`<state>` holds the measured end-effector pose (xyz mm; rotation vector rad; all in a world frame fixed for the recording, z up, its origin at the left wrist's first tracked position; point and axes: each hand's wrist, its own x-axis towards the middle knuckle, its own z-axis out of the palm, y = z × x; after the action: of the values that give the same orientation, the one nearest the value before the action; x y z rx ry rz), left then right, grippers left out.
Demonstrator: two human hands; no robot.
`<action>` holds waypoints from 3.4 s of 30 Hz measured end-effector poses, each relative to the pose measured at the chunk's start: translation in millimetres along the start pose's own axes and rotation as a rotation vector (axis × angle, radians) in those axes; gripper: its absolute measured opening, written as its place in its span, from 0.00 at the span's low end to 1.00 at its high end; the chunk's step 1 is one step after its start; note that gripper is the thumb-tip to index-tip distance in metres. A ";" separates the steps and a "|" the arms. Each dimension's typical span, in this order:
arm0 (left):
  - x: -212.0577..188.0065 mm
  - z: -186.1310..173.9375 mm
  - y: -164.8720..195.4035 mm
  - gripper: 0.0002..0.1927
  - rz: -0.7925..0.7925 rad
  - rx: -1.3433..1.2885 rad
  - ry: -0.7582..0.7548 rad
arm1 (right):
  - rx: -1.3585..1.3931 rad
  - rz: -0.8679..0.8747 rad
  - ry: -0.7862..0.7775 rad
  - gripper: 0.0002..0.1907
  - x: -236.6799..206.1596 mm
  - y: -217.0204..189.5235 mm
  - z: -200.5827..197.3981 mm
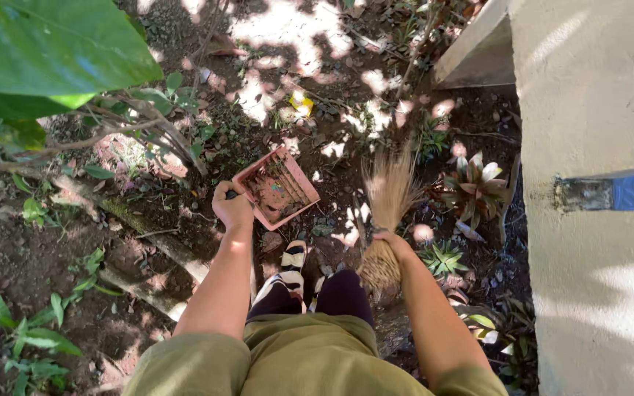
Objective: The person sweeps dry leaves and small debris from a garden area using a traditional straw broom and a pink dustpan. They gather the debris into piles and sweep it into the dustpan, moving along the base of plants and tree roots.
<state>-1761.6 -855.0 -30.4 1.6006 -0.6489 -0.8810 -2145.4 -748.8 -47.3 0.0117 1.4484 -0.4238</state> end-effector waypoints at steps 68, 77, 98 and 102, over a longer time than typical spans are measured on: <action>-330.6 -110.9 -124.2 0.11 -0.044 0.562 0.908 | -0.352 0.061 -0.366 0.12 -100.1 -81.0 117.4; -332.8 -123.2 -132.6 0.10 -0.037 0.379 0.899 | -0.805 0.016 -0.327 0.40 -99.4 -53.0 94.0; -237.6 -71.0 -129.8 0.10 0.027 0.384 0.901 | -0.812 0.131 -0.339 0.41 -62.0 -89.1 78.3; -222.4 -57.5 -104.8 0.11 -0.214 -0.041 0.783 | -1.100 -0.096 -0.246 0.44 -2.6 -102.3 87.8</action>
<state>-1845.5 -623.1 -84.3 1.8214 0.0933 -0.3456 -2091.0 -865.6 -7.8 -0.9579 1.2783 0.3281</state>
